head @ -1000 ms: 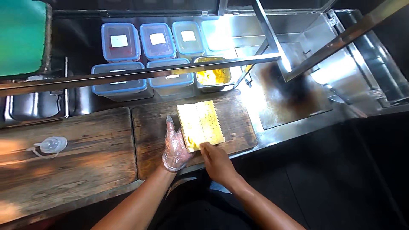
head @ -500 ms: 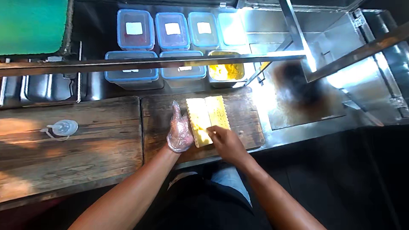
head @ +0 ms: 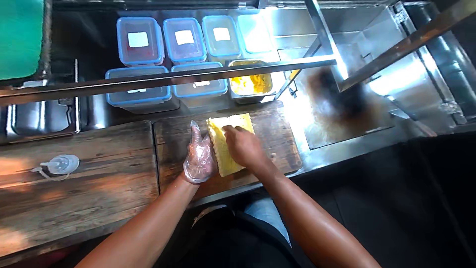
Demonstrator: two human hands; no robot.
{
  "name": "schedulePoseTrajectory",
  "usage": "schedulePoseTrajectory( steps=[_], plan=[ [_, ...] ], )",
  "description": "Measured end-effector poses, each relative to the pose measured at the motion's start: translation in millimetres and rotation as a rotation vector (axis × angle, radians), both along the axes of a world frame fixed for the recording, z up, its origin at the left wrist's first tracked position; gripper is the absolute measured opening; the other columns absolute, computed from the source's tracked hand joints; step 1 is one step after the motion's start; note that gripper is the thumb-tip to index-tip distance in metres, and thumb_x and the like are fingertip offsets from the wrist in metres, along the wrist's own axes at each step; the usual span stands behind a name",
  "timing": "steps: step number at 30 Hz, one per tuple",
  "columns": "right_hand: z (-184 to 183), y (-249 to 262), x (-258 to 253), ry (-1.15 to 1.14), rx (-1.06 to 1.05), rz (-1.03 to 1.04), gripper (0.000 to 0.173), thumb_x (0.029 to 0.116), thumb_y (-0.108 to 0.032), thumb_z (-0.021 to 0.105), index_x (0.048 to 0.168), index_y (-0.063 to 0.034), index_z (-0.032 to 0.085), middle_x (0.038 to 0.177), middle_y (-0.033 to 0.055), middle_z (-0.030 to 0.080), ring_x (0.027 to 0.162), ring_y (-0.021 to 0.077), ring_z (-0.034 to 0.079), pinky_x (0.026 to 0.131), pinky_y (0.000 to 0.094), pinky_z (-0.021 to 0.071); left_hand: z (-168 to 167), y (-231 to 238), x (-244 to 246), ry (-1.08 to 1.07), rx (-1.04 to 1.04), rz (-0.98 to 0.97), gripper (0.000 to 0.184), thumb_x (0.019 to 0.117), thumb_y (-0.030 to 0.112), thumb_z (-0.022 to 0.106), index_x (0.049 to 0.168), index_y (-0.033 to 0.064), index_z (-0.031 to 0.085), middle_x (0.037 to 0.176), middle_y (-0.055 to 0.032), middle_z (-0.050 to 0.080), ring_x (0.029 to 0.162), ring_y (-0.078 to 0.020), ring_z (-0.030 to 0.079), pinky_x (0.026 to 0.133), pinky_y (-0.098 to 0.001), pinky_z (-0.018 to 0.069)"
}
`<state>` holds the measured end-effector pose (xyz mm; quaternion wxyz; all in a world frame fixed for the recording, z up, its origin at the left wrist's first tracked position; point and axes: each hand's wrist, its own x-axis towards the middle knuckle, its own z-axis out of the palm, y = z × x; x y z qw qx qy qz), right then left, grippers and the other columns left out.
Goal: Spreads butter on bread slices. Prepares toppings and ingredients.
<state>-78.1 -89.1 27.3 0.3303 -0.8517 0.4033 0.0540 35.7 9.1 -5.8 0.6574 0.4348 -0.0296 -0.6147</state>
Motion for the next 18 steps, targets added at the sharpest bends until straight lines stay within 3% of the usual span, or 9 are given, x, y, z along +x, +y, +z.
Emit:
schedulePoseTrajectory(
  steps=[3,5,6,7,9,11,14,15,18],
  plan=[
    [23.9,3.2,-0.2,0.015,0.187,0.048,0.031,0.1073,-0.027,0.047,0.13,-0.0202,0.067,0.102,0.0104,0.072,0.091,0.0301,0.072,0.075,0.0564,0.0578,-0.4,1.3,2.4,-0.026,0.063,0.049,0.081,0.0986,0.076,0.01,0.117,0.0201,0.065,0.1,-0.0022,0.073,0.09,-0.0139,0.071,0.074,-0.0414,0.061],
    [24.4,-4.8,0.1,-0.138,0.426,-0.11,0.03,0.1087,-0.026,0.048,0.125,-0.0132,0.069,0.086,0.0098,0.069,0.073,0.024,0.066,0.067,0.0488,0.0558,-4.1,4.6,1.8,-0.022,0.064,0.044,0.08,0.098,0.077,0.01,0.112,0.0216,0.065,0.095,0.0002,0.072,0.086,-0.0118,0.07,0.071,-0.039,0.0613],
    [17.8,-10.3,1.4,-0.211,0.573,-0.247,0.03,0.1096,-0.025,0.048,0.126,-0.0101,0.068,0.081,0.0083,0.067,0.064,0.0184,0.06,0.06,0.0397,0.0528,-5.1,5.7,0.8,-0.003,0.036,0.022,0.082,0.0976,0.077,0.009,0.12,0.0219,0.065,0.104,-0.0004,0.073,0.094,-0.013,0.07,0.078,-0.0405,0.0613],
    [8.8,-14.0,2.1,-0.272,0.725,-0.419,0.031,0.1098,-0.025,0.047,0.128,-0.0087,0.066,0.074,0.0058,0.063,0.051,0.0118,0.049,0.047,0.0286,0.0419,-6.0,4.9,-0.3,0.019,0.017,0.01,0.086,0.0964,0.079,0.009,0.128,0.0213,0.064,0.113,-0.0025,0.072,0.102,-0.0158,0.07,0.084,-0.0436,0.0603],
    [-4.0,-15.8,-3.1,-0.321,0.903,-0.722,0.031,0.1085,-0.026,0.047,0.129,-0.0095,0.063,0.068,0.0036,0.057,0.042,0.0075,0.038,0.039,0.0224,0.0318,-5.1,3.1,-1.6,0.066,-0.018,-0.004,0.092,0.0929,0.083,0.007,0.137,0.0211,0.059,0.124,-0.006,0.07,0.112,-0.0209,0.068,0.089,-0.049,0.0591],
    [-4.9,-11.9,-11.1,-0.283,0.74,-0.733,0.032,0.1088,-0.027,0.046,0.128,-0.0096,0.065,0.07,0.0043,0.059,0.045,0.0095,0.043,0.042,0.0255,0.0365,-4.4,3.6,-1.0,0.062,-0.017,0.019,0.092,0.0934,0.083,0.007,0.14,0.0207,0.057,0.126,-0.0069,0.069,0.114,-0.0222,0.067,0.091,-0.0507,0.0581],
    [-0.3,-1.2,-14.2,-0.056,0.197,-0.384,0.032,0.1076,-0.024,0.046,0.131,-0.0167,0.067,0.099,0.01,0.073,0.083,0.0263,0.071,0.072,0.0507,0.059,-6.3,10.0,-2.9,0.052,-0.082,-0.027,0.091,0.0953,0.08,0.005,0.14,0.0198,0.057,0.128,-0.0061,0.068,0.117,-0.0199,0.066,0.094,-0.0465,0.0576],
    [-5.2,5.7,-15.2,0.032,0.031,-0.252,0.033,0.1061,-0.022,0.047,0.133,-0.0192,0.066,0.107,0.0118,0.072,0.087,0.031,0.072,0.072,0.0549,0.059,-6.5,10.4,-4.0,0.056,-0.083,-0.038,0.091,0.0949,0.081,0.006,0.14,0.0202,0.057,0.128,-0.0063,0.068,0.117,-0.0203,0.066,0.094,-0.0472,0.0577],
    [-12.8,31.0,-38.5,0.058,-0.252,-0.003,0.029,0.0999,-0.017,0.054,0.126,-0.0161,0.068,0.097,0.0142,0.068,0.068,0.0314,0.068,0.053,0.0496,0.0557,-4.4,5.6,-2.7,0.095,-0.046,-0.04,0.091,0.093,0.084,0.011,0.136,0.0209,0.06,0.125,-0.0063,0.07,0.113,-0.0214,0.068,0.089,-0.0488,0.0593]
  ],
)
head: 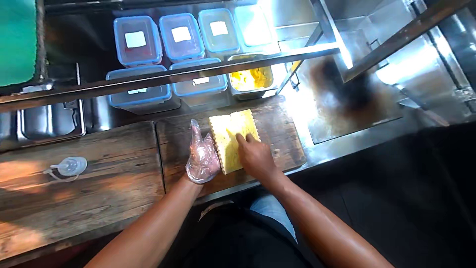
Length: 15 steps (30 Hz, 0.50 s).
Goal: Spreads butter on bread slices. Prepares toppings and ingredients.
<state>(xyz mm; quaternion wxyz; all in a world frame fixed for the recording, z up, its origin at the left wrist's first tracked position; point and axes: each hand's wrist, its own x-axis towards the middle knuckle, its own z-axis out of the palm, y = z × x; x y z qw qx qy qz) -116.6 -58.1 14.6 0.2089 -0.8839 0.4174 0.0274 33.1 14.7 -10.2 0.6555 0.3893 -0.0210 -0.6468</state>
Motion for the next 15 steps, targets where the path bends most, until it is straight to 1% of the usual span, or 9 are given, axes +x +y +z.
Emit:
schedulePoseTrajectory(
  steps=[1,2,4,6,8,9,12,14,15],
  plan=[
    [11.6,7.3,-10.4,-0.001,0.033,0.039,0.027,0.0998,-0.016,0.057,0.123,-0.0147,0.069,0.094,0.0131,0.067,0.066,0.0295,0.067,0.052,0.0476,0.0551,0.6,-1.0,2.1,0.035,-0.01,0.0,0.091,0.0926,0.084,0.012,0.136,0.0208,0.061,0.124,-0.0066,0.07,0.112,-0.0217,0.068,0.088,-0.0487,0.0595],
    [22.6,11.8,-17.3,0.01,0.089,0.053,0.025,0.1003,-0.017,0.057,0.122,-0.0152,0.07,0.093,0.011,0.068,0.068,0.0275,0.068,0.054,0.0466,0.0562,0.4,-0.4,4.1,0.06,-0.022,-0.003,0.091,0.0926,0.084,0.011,0.135,0.0205,0.061,0.124,-0.0068,0.07,0.112,-0.0216,0.068,0.088,-0.0485,0.0595],
    [37.1,12.2,-20.6,-0.012,0.187,0.006,0.025,0.1034,-0.02,0.055,0.122,-0.0149,0.071,0.094,0.0107,0.07,0.075,0.0282,0.07,0.06,0.0492,0.0577,0.3,3.1,3.7,0.057,-0.01,-0.005,0.091,0.0934,0.083,0.009,0.134,0.0204,0.061,0.123,-0.0066,0.07,0.111,-0.0209,0.068,0.088,-0.0478,0.0594],
    [22.9,-2.9,-7.8,-0.058,0.144,-0.072,0.029,0.1042,-0.02,0.051,0.126,-0.0152,0.069,0.098,0.0122,0.071,0.077,0.0302,0.071,0.062,0.051,0.0577,-0.4,2.0,-0.8,0.018,-0.012,0.0,0.089,0.0951,0.081,0.009,0.137,0.02,0.06,0.125,-0.0068,0.069,0.114,-0.0208,0.067,0.091,-0.048,0.0588],
    [2.1,-18.3,7.2,0.014,0.062,-0.04,0.031,0.1038,-0.02,0.05,0.129,-0.0169,0.067,0.101,0.0128,0.069,0.074,0.0309,0.07,0.059,0.0499,0.0574,-2.8,-0.9,-3.9,-0.003,-0.019,0.015,0.088,0.0958,0.08,0.011,0.137,0.0193,0.059,0.125,-0.0076,0.069,0.113,-0.0216,0.068,0.091,-0.049,0.0588],
    [2.0,-18.4,10.3,0.062,0.067,0.004,0.031,0.1029,-0.019,0.051,0.129,-0.0167,0.066,0.102,0.0136,0.069,0.074,0.0319,0.07,0.059,0.0504,0.057,-1.4,-1.4,-4.6,-0.018,0.001,0.02,0.087,0.0956,0.081,0.012,0.136,0.0199,0.06,0.123,-0.0071,0.07,0.112,-0.0213,0.068,0.089,-0.0487,0.0592],
    [37.8,1.4,-4.1,0.107,0.16,0.118,0.02,0.0996,-0.018,0.058,0.117,-0.0151,0.069,0.092,0.0105,0.067,0.071,0.0289,0.068,0.055,0.0476,0.0553,-1.0,0.4,0.5,-0.002,0.004,0.031,0.086,0.0961,0.08,0.012,0.135,0.0206,0.061,0.124,-0.0056,0.07,0.114,-0.0199,0.067,0.092,-0.0477,0.0586],
    [52.2,2.4,-10.4,0.061,0.343,0.076,0.023,0.1034,-0.021,0.055,0.119,-0.0155,0.071,0.091,0.0082,0.07,0.079,0.0269,0.07,0.065,0.0501,0.0582,-2.3,1.7,2.5,0.02,-0.018,0.025,0.087,0.0961,0.08,0.01,0.135,0.0208,0.06,0.125,-0.0053,0.069,0.115,-0.0196,0.067,0.092,-0.0475,0.0583],
    [48.5,-3.8,-8.8,-0.013,0.424,0.003,0.026,0.1059,-0.022,0.052,0.123,-0.0142,0.07,0.091,0.0096,0.072,0.082,0.028,0.071,0.07,0.0534,0.0588,-2.2,1.4,1.4,0.013,-0.013,0.021,0.087,0.0961,0.08,0.01,0.136,0.0206,0.06,0.125,-0.0053,0.069,0.115,-0.0195,0.067,0.092,-0.0473,0.0582]
  ],
)
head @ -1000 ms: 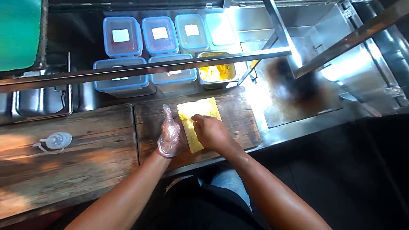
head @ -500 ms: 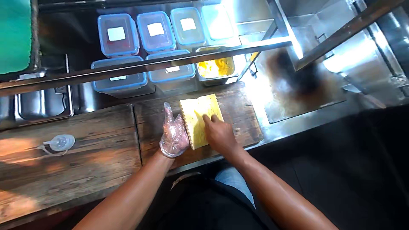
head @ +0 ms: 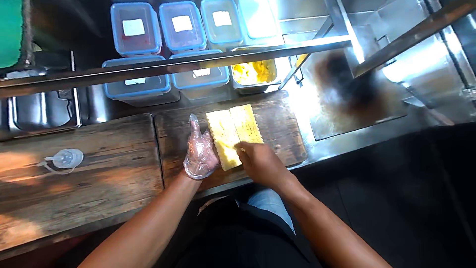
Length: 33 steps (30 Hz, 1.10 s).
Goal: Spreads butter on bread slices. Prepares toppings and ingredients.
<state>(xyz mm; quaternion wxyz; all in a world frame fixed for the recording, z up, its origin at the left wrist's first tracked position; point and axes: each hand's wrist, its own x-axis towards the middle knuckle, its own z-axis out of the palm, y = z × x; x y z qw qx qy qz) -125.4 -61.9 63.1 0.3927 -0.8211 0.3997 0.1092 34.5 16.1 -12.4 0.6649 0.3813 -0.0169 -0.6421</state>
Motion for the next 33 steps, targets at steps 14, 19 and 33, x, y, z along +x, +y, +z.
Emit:
schedulePoseTrajectory(
  steps=[14,19,33],
  plan=[
    [-44.5,-26.6,46.7,-0.162,0.148,-0.376,0.03,0.108,-0.022,0.046,0.127,-0.0101,0.066,0.091,0.0129,0.072,0.08,0.0278,0.071,0.074,0.053,0.059,6.4,-6.0,-0.8,-0.112,0.006,-0.01,0.088,0.0974,0.077,0.006,0.132,0.0192,0.062,0.119,-0.0031,0.071,0.109,-0.0146,0.068,0.089,-0.0417,0.0596],
    [-40.2,-31.1,57.6,-0.338,0.567,-0.626,0.03,0.1096,-0.024,0.049,0.128,-0.0084,0.066,0.073,0.005,0.06,0.049,0.0103,0.045,0.044,0.0258,0.0388,3.2,0.5,3.4,-0.087,-0.022,-0.05,0.09,0.0955,0.079,0.003,0.134,0.021,0.06,0.118,-0.0026,0.071,0.107,-0.0138,0.068,0.086,-0.0404,0.0599],
    [-40.5,-27.2,32.1,-0.012,-0.154,-0.145,0.033,0.1066,-0.021,0.047,0.132,-0.0167,0.067,0.107,0.0128,0.072,0.092,0.0322,0.072,0.076,0.0557,0.0585,-2.4,0.9,4.3,-0.033,0.003,-0.029,0.093,0.0934,0.082,0.004,0.138,0.02,0.058,0.123,-0.0059,0.069,0.112,-0.019,0.068,0.09,-0.046,0.0591]
  ],
)
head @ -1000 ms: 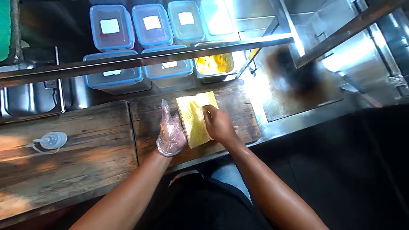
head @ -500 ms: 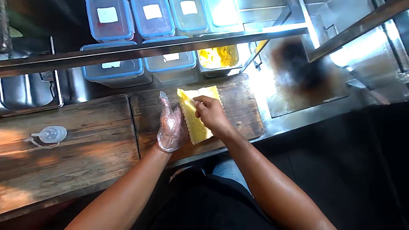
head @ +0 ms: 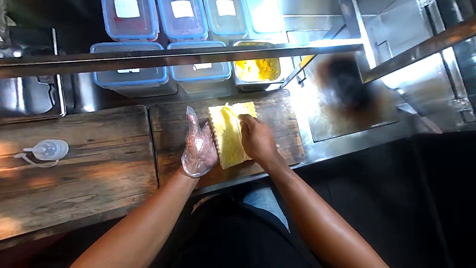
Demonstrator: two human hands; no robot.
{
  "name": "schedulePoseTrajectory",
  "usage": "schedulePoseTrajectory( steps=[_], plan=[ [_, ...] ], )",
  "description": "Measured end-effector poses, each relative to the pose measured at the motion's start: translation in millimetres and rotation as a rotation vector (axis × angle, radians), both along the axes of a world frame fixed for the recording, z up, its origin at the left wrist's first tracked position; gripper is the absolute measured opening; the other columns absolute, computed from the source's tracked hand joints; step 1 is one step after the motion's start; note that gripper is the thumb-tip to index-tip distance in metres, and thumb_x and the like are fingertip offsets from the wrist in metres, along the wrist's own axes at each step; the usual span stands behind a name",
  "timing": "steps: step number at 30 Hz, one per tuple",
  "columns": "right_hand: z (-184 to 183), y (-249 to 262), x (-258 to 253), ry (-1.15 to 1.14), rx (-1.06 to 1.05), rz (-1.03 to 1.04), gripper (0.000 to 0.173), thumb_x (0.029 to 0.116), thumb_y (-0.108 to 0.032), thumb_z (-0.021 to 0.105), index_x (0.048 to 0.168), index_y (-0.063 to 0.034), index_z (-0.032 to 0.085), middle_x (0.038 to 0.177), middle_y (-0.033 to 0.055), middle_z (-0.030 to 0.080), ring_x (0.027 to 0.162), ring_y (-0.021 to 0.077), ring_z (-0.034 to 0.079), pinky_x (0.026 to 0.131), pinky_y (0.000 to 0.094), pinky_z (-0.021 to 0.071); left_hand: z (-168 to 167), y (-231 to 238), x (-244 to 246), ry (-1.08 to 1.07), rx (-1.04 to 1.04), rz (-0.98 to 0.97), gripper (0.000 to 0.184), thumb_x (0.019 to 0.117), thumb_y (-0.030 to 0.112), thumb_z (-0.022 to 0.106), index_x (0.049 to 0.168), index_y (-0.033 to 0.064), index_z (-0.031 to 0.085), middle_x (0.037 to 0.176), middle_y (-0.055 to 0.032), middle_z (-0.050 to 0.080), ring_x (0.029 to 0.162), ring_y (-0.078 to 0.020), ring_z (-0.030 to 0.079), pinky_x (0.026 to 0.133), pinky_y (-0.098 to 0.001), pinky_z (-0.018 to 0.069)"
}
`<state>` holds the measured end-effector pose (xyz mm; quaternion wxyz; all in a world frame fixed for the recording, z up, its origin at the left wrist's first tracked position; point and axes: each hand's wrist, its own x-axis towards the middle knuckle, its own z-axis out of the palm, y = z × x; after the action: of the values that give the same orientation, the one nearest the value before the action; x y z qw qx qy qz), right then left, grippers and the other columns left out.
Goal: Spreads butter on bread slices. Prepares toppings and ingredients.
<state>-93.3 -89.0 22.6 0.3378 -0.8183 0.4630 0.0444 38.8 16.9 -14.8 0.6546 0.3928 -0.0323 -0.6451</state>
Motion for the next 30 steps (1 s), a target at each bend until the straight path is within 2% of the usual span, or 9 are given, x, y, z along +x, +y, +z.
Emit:
schedulePoseTrajectory(
  steps=[4,6,9,11,14,17,21,26,30],
  plan=[
    [6.3,-5.0,14.7,-0.068,0.18,0.026,0.032,0.1076,-0.022,0.047,0.132,-0.0153,0.066,0.103,0.012,0.072,0.09,0.0286,0.071,0.079,0.0533,0.0589,0.8,-6.1,3.0,-0.051,-0.008,0.02,0.09,0.096,0.079,0.005,0.13,0.018,0.063,0.116,-0.0051,0.072,0.105,-0.0165,0.07,0.085,-0.0433,0.0607],
    [8.4,-7.4,21.4,-0.264,0.447,-0.15,0.03,0.1093,-0.022,0.048,0.128,-0.0109,0.068,0.086,0.0088,0.068,0.069,0.0196,0.063,0.065,0.0414,0.055,3.5,-3.3,1.4,-0.092,-0.003,0.018,0.09,0.0968,0.077,0.001,0.13,0.0198,0.063,0.115,-0.0023,0.072,0.104,-0.0134,0.069,0.086,-0.0406,0.0603],
    [-5.0,-13.4,24.1,-0.433,0.759,-0.649,0.029,0.1089,-0.023,0.048,0.128,-0.0097,0.065,0.07,0.0041,0.057,0.046,0.0091,0.04,0.041,0.0244,0.0347,1.2,-6.1,1.5,-0.014,-0.012,-0.002,0.091,0.0949,0.08,0.005,0.137,0.0198,0.059,0.122,-0.0054,0.07,0.111,-0.0183,0.068,0.089,-0.0449,0.0595],
    [-10.4,-16.5,18.7,-0.42,0.65,-0.709,0.029,0.1086,-0.022,0.048,0.127,-0.0089,0.066,0.071,0.005,0.058,0.046,0.0102,0.043,0.042,0.0257,0.0368,0.3,-9.7,3.5,0.042,-0.027,-0.005,0.091,0.094,0.082,0.009,0.137,0.019,0.059,0.124,-0.0076,0.069,0.113,-0.0212,0.068,0.091,-0.0482,0.059],
    [-8.3,-6.8,0.8,-0.123,0.13,-0.237,0.031,0.108,-0.021,0.047,0.129,-0.0135,0.068,0.097,0.0092,0.073,0.079,0.0232,0.07,0.07,0.0455,0.0591,-0.9,-6.1,3.5,0.052,-0.044,-0.023,0.092,0.0938,0.082,0.007,0.137,0.0192,0.058,0.125,-0.0073,0.068,0.114,-0.0206,0.067,0.091,-0.0476,0.0587],
    [-10.4,31.9,-35.1,0.008,-0.272,0.122,0.03,0.0989,-0.014,0.055,0.126,-0.0141,0.068,0.093,0.0126,0.067,0.068,0.0296,0.068,0.052,0.0484,0.0556,0.4,-7.8,3.1,0.073,-0.02,-0.004,0.091,0.0931,0.083,0.009,0.136,0.0202,0.06,0.123,-0.007,0.069,0.112,-0.0213,0.068,0.089,-0.0488,0.0593],
    [10.0,78.5,-82.0,-0.009,-0.283,0.171,0.025,0.0962,-0.015,0.06,0.118,-0.0179,0.073,0.083,0.0037,0.065,0.059,0.0201,0.063,0.046,0.0397,0.053,0.0,-6.4,3.3,0.062,-0.003,0.048,0.087,0.095,0.081,0.011,0.138,0.0222,0.059,0.126,-0.0055,0.069,0.116,-0.0209,0.067,0.092,-0.0498,0.0582],
    [2.0,44.7,-54.2,-0.043,-0.324,0.059,0.029,0.1004,-0.014,0.058,0.127,-0.0131,0.07,0.087,0.0103,0.063,0.06,0.0251,0.062,0.046,0.0421,0.0509,2.7,-6.3,-4.8,0.101,-0.012,0.06,0.086,0.0944,0.082,0.012,0.135,0.0231,0.06,0.123,-0.0041,0.07,0.112,-0.0196,0.068,0.089,-0.0473,0.0599],
    [18.4,64.6,-56.2,0.139,-0.297,0.241,0.022,0.0951,-0.013,0.061,0.115,-0.0163,0.07,0.087,0.0078,0.065,0.065,0.0249,0.066,0.048,0.0422,0.0532,-1.6,-5.2,-1.5,0.058,-0.023,0.055,0.087,0.0946,0.082,0.014,0.14,0.0224,0.058,0.13,-0.0057,0.068,0.119,-0.0223,0.065,0.095,-0.0513,0.0571]
  ],
)
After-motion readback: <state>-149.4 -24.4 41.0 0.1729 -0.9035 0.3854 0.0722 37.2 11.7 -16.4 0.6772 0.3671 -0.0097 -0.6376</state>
